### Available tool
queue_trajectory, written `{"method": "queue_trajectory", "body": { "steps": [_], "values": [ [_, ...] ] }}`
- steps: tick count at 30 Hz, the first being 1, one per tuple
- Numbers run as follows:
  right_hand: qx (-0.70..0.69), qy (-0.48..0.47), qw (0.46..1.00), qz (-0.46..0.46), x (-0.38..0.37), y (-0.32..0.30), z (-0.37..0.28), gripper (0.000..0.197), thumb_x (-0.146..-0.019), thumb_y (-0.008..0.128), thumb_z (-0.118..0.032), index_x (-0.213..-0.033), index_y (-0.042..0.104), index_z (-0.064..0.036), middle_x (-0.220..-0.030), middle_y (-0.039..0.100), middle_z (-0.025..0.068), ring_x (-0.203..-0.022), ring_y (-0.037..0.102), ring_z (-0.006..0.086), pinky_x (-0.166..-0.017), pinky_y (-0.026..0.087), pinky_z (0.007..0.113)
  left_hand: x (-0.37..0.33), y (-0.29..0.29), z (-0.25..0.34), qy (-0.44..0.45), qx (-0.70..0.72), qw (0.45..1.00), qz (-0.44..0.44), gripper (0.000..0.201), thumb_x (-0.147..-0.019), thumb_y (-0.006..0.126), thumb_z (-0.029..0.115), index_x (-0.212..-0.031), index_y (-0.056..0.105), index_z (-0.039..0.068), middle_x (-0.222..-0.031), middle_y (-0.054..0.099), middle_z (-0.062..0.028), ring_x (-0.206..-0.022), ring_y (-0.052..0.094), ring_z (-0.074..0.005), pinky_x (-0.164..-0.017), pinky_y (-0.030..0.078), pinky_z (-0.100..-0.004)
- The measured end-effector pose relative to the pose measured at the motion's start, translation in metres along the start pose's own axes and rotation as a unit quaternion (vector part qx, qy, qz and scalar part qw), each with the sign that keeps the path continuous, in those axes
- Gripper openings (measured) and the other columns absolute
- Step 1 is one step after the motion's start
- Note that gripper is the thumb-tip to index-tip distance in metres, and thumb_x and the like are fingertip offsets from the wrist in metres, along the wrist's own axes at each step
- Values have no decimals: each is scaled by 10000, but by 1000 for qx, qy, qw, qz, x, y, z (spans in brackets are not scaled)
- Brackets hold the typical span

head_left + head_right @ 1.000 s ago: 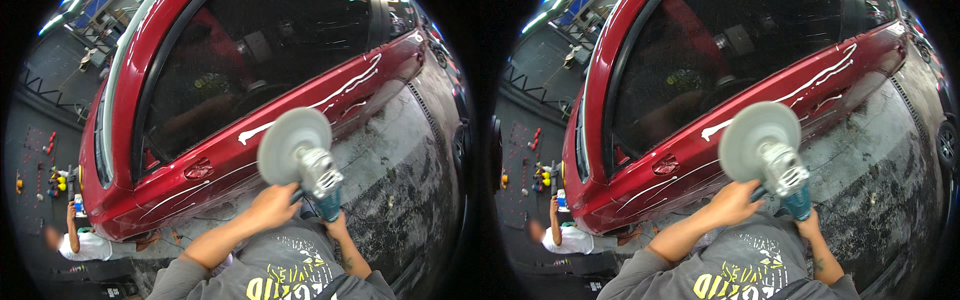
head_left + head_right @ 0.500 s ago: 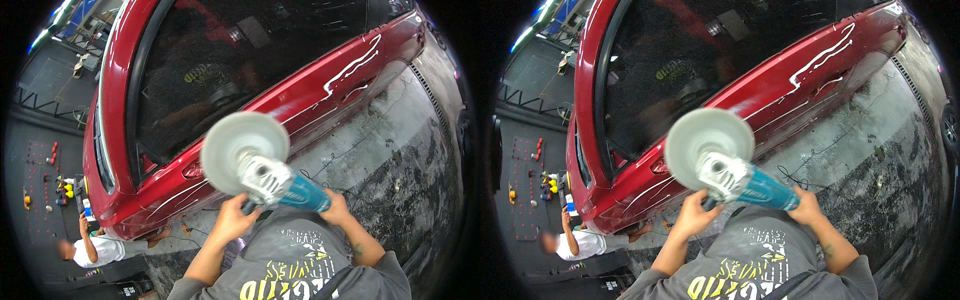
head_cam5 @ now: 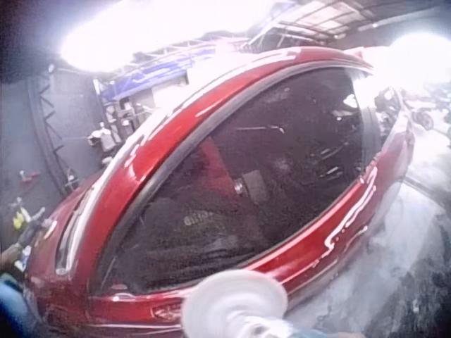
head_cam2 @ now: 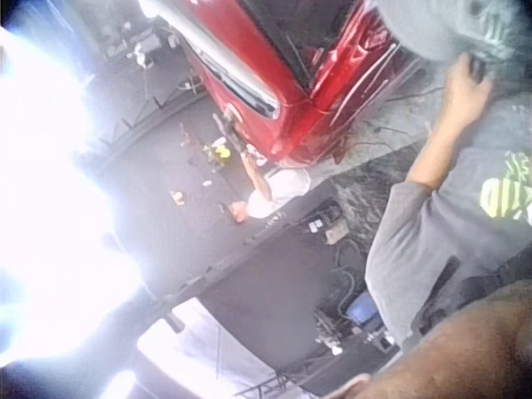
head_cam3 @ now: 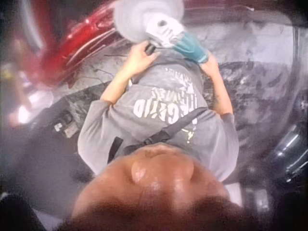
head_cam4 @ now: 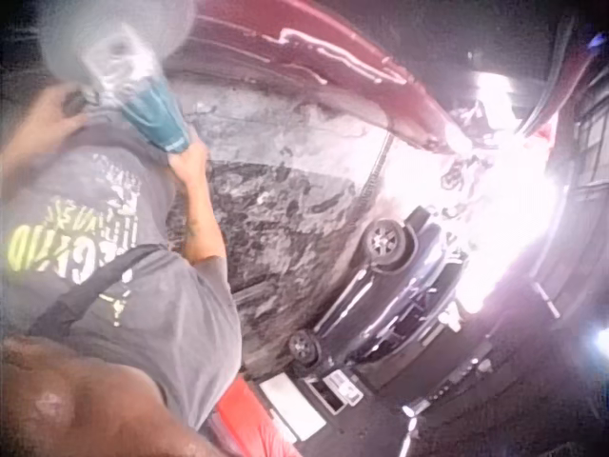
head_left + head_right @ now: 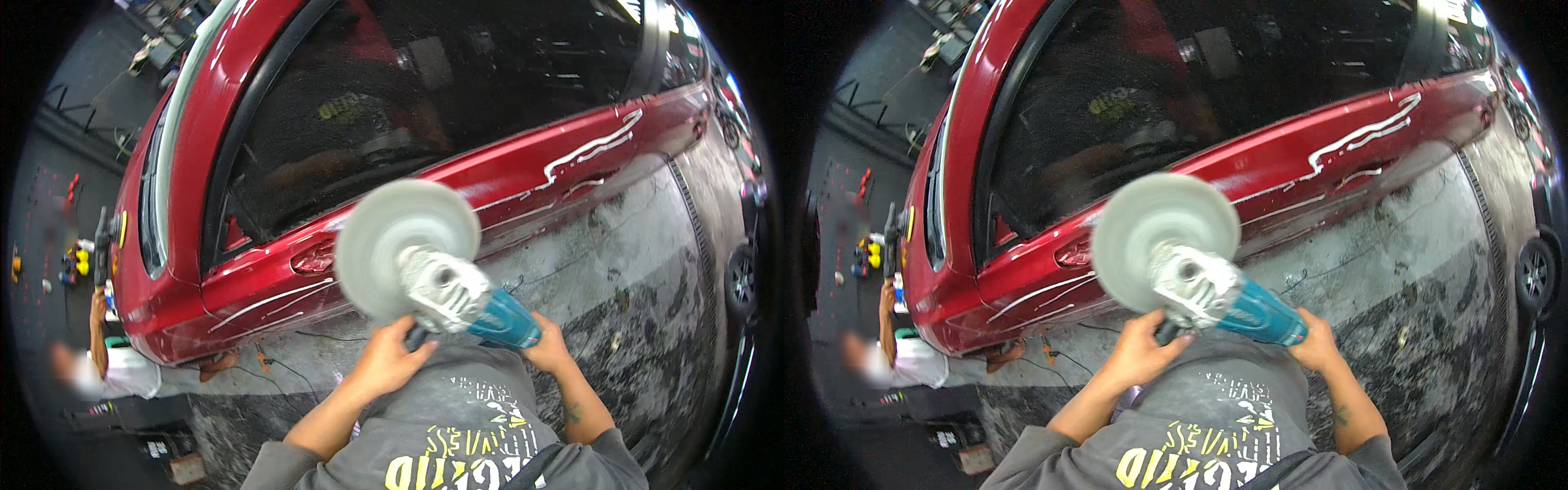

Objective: The person uses a power polisher to buff the rear side and bumper of a red car. They move the tool across the vehicle's surface, applying a white polishing compound to the paint.

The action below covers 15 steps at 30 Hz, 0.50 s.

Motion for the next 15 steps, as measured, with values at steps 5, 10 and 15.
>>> {"method": "queue_trajectory", "body": {
  "steps": [5,10,15],
  "values": [
    [-36,-19,998,45,-3,-118,65,456,-820,806,-30,-1267,727,4,-1111,813,122,-1016,736,172,-952,567,346,-75,100,70,10,37,991,-128,481,-979,785,252,-1305,639,-70,-1183,734,-326,-1163,728,-450,-1002,554,-489],
    [18,-16,999,34,3,-206,58,448,-772,791,-29,-1210,711,21,-1114,786,118,-1021,711,202,-990,542,371,-102,135,114,28,95,985,-142,498,-1016,751,265,-1342,583,-70,-1054,724,-306,-929,755,-344,-851,580,-469],
    [109,-6,992,-62,13,-227,-28,575,-790,823,-53,-1323,636,53,-1125,787,180,-1052,737,234,-1002,551,394,-57,82,136,-95,173,961,-195,499,-1051,709,276,-1369,523,-59,-919,695,-189,-685,690,-211,-658,566,-410]
  ]
}}
Point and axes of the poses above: each hand's wrist, its own x-axis away from the middle knuckle, its own y-axis out of the palm, z = x × y, the point moved 9 cm from there along -x, towards the middle knuckle
